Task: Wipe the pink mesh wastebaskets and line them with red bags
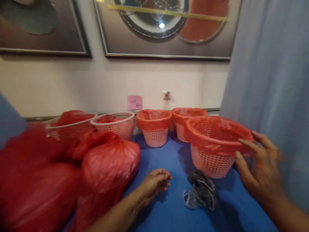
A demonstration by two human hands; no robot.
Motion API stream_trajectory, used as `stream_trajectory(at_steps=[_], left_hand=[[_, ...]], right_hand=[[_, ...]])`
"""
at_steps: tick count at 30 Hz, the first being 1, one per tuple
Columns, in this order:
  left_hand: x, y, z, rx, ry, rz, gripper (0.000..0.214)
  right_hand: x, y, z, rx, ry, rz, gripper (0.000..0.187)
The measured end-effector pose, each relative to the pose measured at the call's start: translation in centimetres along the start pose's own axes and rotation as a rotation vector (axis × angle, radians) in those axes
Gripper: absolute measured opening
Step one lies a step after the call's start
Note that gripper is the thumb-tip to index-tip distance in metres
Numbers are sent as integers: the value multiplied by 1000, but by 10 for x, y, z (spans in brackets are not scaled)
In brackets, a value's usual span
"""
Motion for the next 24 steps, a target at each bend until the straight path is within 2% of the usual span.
stream_trajectory(at_steps=[1, 4, 9, 12, 14, 15, 17, 20, 21, 22, 24], left_hand=[[9, 7, 2, -57, -52, 5, 9], [39, 30, 12, -164, -136, -3, 18], [102, 71, 24, -284, -134, -54, 22], [150, 95, 20, -376, -134, -158, 18], [188, 110, 12, -455, -219, -267, 14], [208, 119, 7, -517, -293, -333, 14], [249, 140, -8, -641, -510, -543, 18], [299, 185, -38, -749, -894, -1041, 33], [309, 203, -51, -753, -992, -1209, 45], [314, 222, -64, -765, -1049, -1327, 63], [312, 259, -91, -751, -1046, -1471, 93]], right_hand=[[9, -2, 21, -86, 16, 10, 46], [45, -22, 85, -327, -31, 165, 39], [108, -88, 178, -611, -252, 406, 29], [146, -130, 220, -757, -396, 528, 30], [175, -155, 235, -813, -475, 601, 31], [191, -166, 237, -828, -514, 637, 32], [223, -186, 233, -846, -594, 719, 33], [259, -208, 214, -910, -767, 826, 33], [266, -212, 208, -924, -814, 842, 34], [269, -214, 203, -934, -849, 848, 35], [271, -214, 198, -951, -881, 860, 37]])
Point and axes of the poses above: each hand's wrist, its own x-axis away from the middle knuckle, its own y-axis out of the back of the hand, z = x × y, the point moved 2 cm from there along -x, towards the middle knuckle, and after that the axes turned 7 degrees about -z, right-handed, at the moved point
